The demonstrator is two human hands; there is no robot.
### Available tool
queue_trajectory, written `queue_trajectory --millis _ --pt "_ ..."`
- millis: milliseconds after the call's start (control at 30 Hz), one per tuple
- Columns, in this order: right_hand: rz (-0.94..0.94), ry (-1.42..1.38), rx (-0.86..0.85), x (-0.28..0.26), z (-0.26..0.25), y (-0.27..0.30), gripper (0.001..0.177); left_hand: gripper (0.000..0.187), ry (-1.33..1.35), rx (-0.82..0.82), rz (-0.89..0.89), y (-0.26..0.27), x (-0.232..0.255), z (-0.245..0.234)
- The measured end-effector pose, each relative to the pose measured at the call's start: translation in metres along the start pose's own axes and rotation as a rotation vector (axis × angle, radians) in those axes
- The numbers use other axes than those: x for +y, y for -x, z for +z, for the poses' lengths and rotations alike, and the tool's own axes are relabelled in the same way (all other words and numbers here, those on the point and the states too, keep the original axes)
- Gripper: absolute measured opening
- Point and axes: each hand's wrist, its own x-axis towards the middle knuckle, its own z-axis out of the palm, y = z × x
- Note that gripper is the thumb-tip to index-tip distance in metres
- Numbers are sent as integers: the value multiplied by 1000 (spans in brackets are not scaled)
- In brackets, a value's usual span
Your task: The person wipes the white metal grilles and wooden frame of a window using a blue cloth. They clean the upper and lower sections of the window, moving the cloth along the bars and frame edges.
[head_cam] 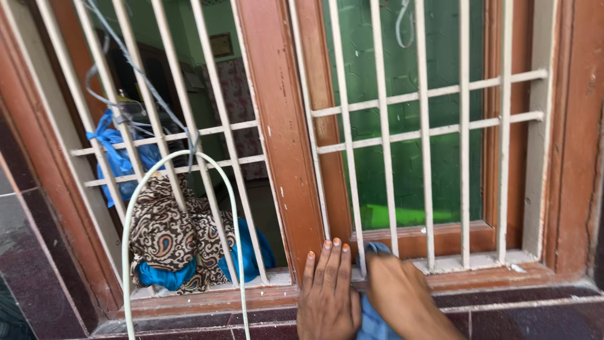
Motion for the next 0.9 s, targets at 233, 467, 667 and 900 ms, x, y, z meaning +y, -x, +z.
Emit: queue_trajectory --millis 233,467,667,900 --pt "37 -144 33 25 -4 22 53 69 -13 -15 -5 2 -7 6" --pt "87 -71 374 51 -9 24 44 64 -43 6 -32 8 -2 9" --pt "186 108 -68 25 -26 15 48 64 -27 -15 -33 4 -3 6" --pt "168 65 -1 37 -15 8 32 59 -17 7 -19 8 -5 7"
